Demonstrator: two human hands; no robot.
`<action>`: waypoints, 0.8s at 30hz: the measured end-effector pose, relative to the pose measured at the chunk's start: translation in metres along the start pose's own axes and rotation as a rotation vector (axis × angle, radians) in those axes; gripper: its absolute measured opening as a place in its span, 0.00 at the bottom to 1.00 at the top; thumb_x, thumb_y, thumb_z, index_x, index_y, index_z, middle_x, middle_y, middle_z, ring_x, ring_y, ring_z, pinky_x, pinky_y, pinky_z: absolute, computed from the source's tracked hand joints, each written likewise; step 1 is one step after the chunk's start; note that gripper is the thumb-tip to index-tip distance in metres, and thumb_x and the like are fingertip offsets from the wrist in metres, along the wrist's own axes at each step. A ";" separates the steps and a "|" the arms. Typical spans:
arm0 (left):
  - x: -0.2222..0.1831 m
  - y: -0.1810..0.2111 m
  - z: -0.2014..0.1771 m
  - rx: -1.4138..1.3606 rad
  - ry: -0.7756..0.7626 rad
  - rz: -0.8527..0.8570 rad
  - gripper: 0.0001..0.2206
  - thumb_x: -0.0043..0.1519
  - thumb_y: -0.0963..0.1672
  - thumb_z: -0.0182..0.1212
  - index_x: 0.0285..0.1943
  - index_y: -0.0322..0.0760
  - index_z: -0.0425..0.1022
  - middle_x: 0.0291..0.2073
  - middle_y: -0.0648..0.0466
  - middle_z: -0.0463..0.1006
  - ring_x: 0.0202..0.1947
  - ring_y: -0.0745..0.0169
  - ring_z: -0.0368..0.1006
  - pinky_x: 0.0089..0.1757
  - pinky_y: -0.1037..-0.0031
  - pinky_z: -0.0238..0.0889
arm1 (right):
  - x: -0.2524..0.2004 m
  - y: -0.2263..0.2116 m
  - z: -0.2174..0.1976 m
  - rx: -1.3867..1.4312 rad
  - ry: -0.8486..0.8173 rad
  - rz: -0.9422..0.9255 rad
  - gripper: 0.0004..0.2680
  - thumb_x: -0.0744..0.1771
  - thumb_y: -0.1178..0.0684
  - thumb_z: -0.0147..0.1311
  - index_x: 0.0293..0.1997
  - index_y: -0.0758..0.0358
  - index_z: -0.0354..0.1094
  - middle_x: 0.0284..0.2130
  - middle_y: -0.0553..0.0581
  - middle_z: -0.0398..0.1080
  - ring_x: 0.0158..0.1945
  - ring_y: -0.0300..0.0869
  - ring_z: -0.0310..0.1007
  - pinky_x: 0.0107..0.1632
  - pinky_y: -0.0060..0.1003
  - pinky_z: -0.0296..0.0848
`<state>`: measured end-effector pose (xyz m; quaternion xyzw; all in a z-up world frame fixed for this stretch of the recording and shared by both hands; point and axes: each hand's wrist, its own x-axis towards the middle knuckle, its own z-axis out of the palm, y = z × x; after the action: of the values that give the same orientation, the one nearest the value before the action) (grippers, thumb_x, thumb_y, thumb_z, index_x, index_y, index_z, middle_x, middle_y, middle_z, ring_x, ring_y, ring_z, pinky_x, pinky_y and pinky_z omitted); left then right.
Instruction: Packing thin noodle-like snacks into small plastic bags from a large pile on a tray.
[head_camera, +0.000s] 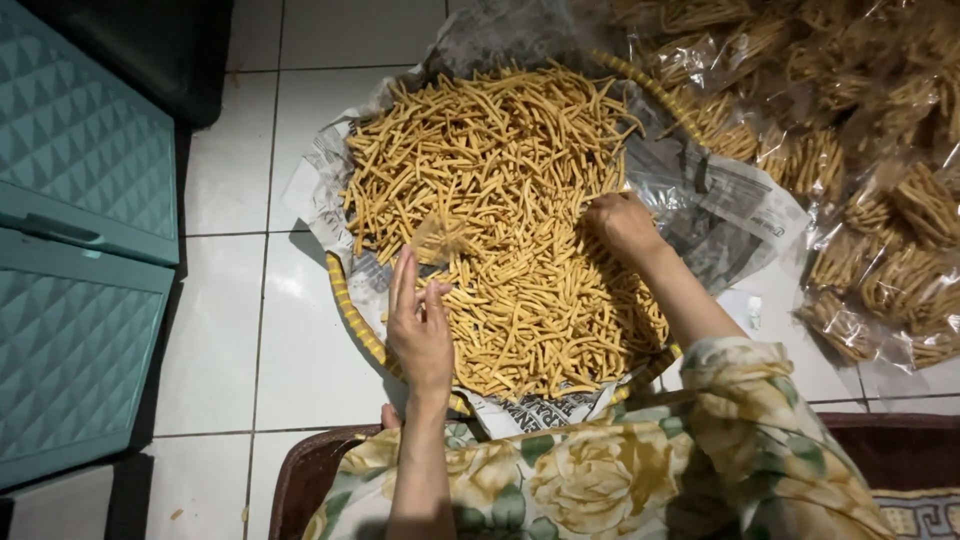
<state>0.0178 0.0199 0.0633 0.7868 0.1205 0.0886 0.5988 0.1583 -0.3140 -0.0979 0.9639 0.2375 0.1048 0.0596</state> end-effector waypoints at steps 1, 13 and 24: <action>-0.001 0.003 0.000 -0.001 0.000 -0.002 0.21 0.71 0.41 0.46 0.75 0.34 0.56 0.75 0.44 0.55 0.48 0.57 0.78 0.41 0.76 0.76 | -0.005 0.003 0.012 -0.001 -0.002 -0.001 0.07 0.66 0.40 0.50 0.30 0.38 0.72 0.31 0.36 0.73 0.44 0.34 0.75 0.44 0.36 0.68; -0.004 -0.003 0.001 0.005 -0.037 0.023 0.21 0.71 0.40 0.45 0.75 0.36 0.55 0.75 0.45 0.54 0.49 0.57 0.78 0.41 0.76 0.77 | -0.046 0.017 -0.050 0.124 -0.235 0.171 0.08 0.65 0.37 0.56 0.41 0.39 0.77 0.29 0.49 0.78 0.38 0.45 0.80 0.43 0.42 0.77; -0.001 0.001 0.005 0.029 -0.076 0.007 0.21 0.71 0.41 0.45 0.75 0.34 0.55 0.75 0.43 0.53 0.49 0.53 0.79 0.39 0.75 0.78 | -0.022 0.103 0.095 0.853 -0.072 1.030 0.08 0.65 0.53 0.53 0.45 0.55 0.78 0.31 0.57 0.77 0.38 0.52 0.79 0.37 0.49 0.78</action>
<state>0.0186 0.0148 0.0628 0.7986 0.0962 0.0590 0.5912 0.2070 -0.4217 -0.1768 0.8962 -0.2342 -0.0155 -0.3764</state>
